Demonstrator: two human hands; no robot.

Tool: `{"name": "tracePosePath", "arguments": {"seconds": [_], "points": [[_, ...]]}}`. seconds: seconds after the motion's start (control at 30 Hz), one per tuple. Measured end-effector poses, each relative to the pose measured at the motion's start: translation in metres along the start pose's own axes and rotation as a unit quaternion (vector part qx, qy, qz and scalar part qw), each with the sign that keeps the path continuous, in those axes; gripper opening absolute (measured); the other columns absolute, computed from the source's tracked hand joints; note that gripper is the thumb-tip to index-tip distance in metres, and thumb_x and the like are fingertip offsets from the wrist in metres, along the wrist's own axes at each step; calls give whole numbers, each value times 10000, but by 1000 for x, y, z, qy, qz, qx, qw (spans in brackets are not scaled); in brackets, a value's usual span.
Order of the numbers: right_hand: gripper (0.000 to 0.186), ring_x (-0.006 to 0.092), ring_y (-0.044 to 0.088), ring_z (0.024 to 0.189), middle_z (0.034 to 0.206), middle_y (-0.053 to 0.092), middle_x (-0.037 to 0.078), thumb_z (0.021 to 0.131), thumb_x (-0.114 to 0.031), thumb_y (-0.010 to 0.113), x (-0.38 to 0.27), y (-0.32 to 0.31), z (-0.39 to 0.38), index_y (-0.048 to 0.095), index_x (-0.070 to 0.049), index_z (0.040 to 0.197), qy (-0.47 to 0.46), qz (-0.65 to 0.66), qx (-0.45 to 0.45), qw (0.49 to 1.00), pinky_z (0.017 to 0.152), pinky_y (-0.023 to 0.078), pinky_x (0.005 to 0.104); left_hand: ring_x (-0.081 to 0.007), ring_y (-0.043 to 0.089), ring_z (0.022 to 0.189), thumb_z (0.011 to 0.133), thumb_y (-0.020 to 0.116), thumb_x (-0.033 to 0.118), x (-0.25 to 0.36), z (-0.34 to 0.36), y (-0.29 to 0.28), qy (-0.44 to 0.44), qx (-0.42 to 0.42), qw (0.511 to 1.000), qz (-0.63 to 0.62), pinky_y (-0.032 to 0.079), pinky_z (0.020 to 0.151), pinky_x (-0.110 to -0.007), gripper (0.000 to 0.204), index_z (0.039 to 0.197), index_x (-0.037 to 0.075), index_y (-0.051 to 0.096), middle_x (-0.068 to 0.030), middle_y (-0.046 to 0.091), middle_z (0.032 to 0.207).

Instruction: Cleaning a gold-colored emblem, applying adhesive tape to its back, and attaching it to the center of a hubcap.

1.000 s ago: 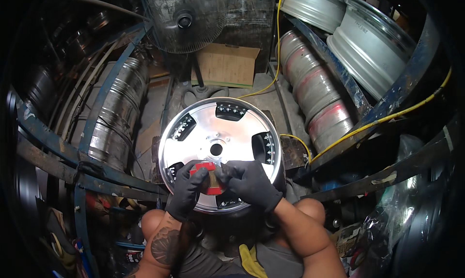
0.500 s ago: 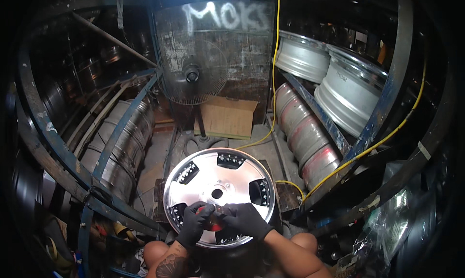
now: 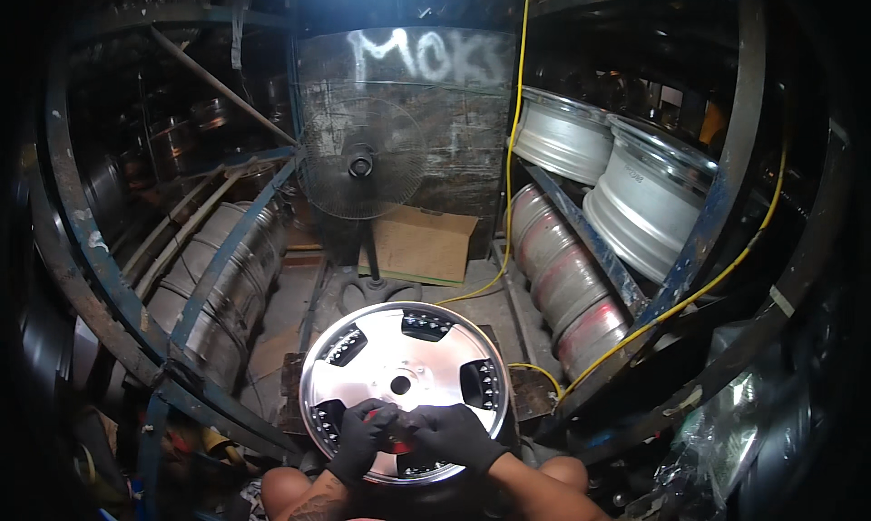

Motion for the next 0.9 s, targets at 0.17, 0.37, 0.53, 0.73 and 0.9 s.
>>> {"name": "tracePosePath", "arguments": {"seconds": [0.17,0.37,0.53,0.73,0.9], "points": [[183,251,713,769,836,713,138,953,-203,632,-21,-1,-4,717,-68,1043,14,-5,-21,1000,735,533,347,-69,648,760,951,728,174,24,-6,3,22,-31,999,5,543,706,-245,187,909,-6,752,-20,722,828],[212,292,717,786,865,715,139,982,-258,634,-11,2,2,721,-96,1087,-16,-18,-11,1000,723,548,380,-81,645,733,922,739,171,24,4,-3,60,-2,995,85,528,681,-253,200,876,-24,738,-30,708,780],[247,343,707,808,863,715,146,1004,-323,580,-20,1,-5,715,-133,1084,-25,-67,8,997,731,547,423,-88,631,736,914,734,169,26,-7,-2,33,0,999,21,519,671,-258,209,862,-33,725,-39,700,776],[311,364,702,792,869,721,144,1016,-399,523,-14,1,-5,710,-162,1086,-6,-81,12,997,708,549,464,-120,651,763,933,700,207,12,-1,-5,43,9,999,13,539,730,-277,241,914,-33,713,-57,717,840],[265,364,703,805,869,716,135,947,-342,602,-11,9,1,698,-169,1123,-43,-64,74,994,711,555,467,-143,663,905,1026,566,202,27,-9,-11,77,2,994,76,540,824,-304,227,973,13,681,-73,695,989]]}}
Point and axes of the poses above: each hand's wrist, its own z-axis towards the middle knuckle, its own y-axis out of the palm, x = y × z, the point moved 10 cm from there along z, towards the middle knuckle
